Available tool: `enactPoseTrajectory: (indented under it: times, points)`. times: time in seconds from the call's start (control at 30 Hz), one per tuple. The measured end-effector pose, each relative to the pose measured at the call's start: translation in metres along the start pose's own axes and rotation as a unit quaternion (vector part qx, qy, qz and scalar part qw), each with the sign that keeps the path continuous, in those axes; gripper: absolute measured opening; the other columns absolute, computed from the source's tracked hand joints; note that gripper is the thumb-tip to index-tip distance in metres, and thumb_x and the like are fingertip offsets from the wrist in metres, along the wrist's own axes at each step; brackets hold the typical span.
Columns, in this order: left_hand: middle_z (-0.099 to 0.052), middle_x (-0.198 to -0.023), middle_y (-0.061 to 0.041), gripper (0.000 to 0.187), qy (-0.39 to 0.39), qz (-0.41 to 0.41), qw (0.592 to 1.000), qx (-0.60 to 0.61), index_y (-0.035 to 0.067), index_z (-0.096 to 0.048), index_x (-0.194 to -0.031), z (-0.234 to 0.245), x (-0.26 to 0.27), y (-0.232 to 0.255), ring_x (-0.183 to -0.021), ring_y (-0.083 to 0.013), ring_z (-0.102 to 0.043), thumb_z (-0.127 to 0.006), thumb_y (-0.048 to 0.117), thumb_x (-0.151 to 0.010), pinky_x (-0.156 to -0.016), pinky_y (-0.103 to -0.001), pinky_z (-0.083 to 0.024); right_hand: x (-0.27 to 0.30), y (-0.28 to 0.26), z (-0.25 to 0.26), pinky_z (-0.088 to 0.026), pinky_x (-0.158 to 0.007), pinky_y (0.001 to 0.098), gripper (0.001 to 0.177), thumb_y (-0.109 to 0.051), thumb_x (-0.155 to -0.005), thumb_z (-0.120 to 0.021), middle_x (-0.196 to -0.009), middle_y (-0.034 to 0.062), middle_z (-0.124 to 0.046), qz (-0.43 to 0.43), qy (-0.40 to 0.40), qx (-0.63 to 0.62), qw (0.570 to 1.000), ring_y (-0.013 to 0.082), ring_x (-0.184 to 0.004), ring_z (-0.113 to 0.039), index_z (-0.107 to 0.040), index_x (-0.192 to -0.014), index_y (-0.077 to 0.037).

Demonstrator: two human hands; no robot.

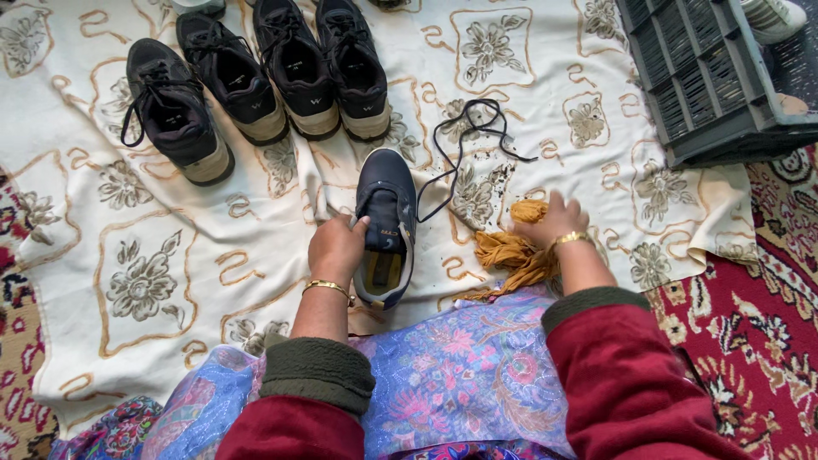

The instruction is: The person unlaces a dark blue sneaker, wipes it with a yellow cloth, and then relaces it. The person handles the shoe and laces by hand while seated on a patterned cloth with other shoes nearby.

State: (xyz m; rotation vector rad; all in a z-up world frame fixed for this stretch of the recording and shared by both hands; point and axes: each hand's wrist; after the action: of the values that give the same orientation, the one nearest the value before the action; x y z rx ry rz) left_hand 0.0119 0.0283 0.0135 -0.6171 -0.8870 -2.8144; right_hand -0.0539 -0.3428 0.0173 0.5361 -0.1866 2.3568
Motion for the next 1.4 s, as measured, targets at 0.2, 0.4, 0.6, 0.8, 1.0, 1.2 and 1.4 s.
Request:
enactPoseTrajectory:
  times: [0.2, 0.4, 0.6, 0.8, 1.0, 1.2, 1.4]
  points:
    - [-0.072, -0.113, -0.024, 0.046, 0.066, -0.01, 0.996, 0.065, 0.005, -0.064, -0.13, 0.004, 0.012, 0.004, -0.106, -0.0414, -0.067, -0.058, 0.039, -0.1, -0.092, -0.05, -0.051, -0.013, 0.012, -0.029, -0.047, -0.108, 0.0482, 0.075, -0.037, -0.076, -0.08, -0.15, 0.0191, -0.045, -0.002, 0.005, 0.031, 1.0, 0.0436, -0.13, -0.054, -0.053, -0.146, -0.029]
    - [-0.069, -0.114, -0.016, 0.046, 0.085, -0.101, 0.779, 0.612, -0.004, -0.065, -0.13, -0.027, 0.035, -0.007, -0.101, -0.0234, -0.064, -0.065, 0.031, -0.099, -0.093, -0.041, -0.052, 0.022, -0.01, 0.026, -0.054, -0.092, 0.0468, 0.032, -0.019, -0.083, -0.07, -0.115, 0.016, -0.07, 0.138, 0.178, -0.185, 0.957, 0.0367, -0.103, -0.069, -0.077, -0.114, -0.017]
    - [-0.059, -0.106, -0.005, 0.043, -0.045, 0.122, 0.684, 0.718, 0.002, -0.062, -0.124, -0.084, 0.066, -0.004, -0.093, -0.0138, -0.054, -0.062, 0.04, -0.103, -0.088, -0.032, -0.048, 0.087, -0.062, 0.068, -0.055, -0.095, 0.0377, 0.034, -0.002, -0.084, -0.063, -0.112, 0.0125, -0.07, 0.341, 0.199, -0.465, 0.792, 0.0294, -0.103, -0.067, -0.072, -0.115, -0.01]
    - [-0.066, -0.117, -0.007, 0.046, -0.041, 0.104, 0.608, 0.786, 0.002, -0.058, -0.125, -0.097, 0.037, 0.011, -0.103, -0.0185, -0.061, -0.056, 0.043, -0.103, -0.089, -0.035, -0.049, 0.106, -0.173, 0.002, -0.054, -0.095, 0.0462, 0.038, -0.008, -0.074, -0.067, -0.118, 0.0146, -0.068, 0.44, 0.211, -0.22, 0.844, 0.0365, -0.107, -0.065, -0.073, -0.111, -0.01]
    - [-0.064, -0.137, -0.011, 0.06, -0.036, 0.065, 0.528, 0.846, -0.002, -0.057, -0.136, -0.088, 0.029, 0.022, -0.124, -0.022, -0.061, -0.05, 0.047, -0.103, -0.106, -0.037, -0.048, 0.089, -0.226, -0.05, -0.054, -0.079, 0.0458, 0.028, -0.022, -0.074, -0.076, -0.106, 0.0103, -0.066, 0.441, 0.234, -0.022, 0.866, 0.0341, -0.1, -0.063, -0.073, -0.1, -0.012]
    - [-0.061, -0.14, -0.011, 0.068, -0.003, 0.092, 0.498, 0.862, 0.001, -0.054, -0.14, -0.085, 0.03, 0.022, -0.127, -0.0233, -0.06, -0.049, 0.055, -0.1, -0.108, -0.038, -0.047, 0.093, -0.233, -0.041, -0.056, -0.079, 0.0431, 0.023, -0.03, -0.076, -0.078, -0.104, 0.0098, -0.067, 0.439, 0.111, 0.107, 0.885, 0.0314, -0.102, -0.064, -0.075, -0.092, -0.014]
    - [-0.062, -0.137, -0.011, 0.073, -0.021, 0.127, 0.497, 0.858, 0.002, -0.053, -0.141, -0.088, 0.036, 0.023, -0.126, -0.0252, -0.06, -0.05, 0.06, -0.096, -0.106, -0.04, -0.049, 0.076, -0.224, -0.007, -0.055, -0.087, 0.0448, 0.018, -0.025, -0.079, -0.071, -0.103, 0.0074, -0.072, 0.443, -0.085, 0.184, 0.873, 0.0293, -0.107, -0.066, -0.077, -0.096, -0.02]
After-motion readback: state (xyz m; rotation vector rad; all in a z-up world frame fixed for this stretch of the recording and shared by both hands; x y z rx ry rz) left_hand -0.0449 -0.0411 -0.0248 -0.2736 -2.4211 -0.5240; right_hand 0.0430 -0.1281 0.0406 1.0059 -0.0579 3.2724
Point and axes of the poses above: each hand's wrist, its own x-axis away from the middle knuckle, its own z-axis out of the back of the hand, y = z × x
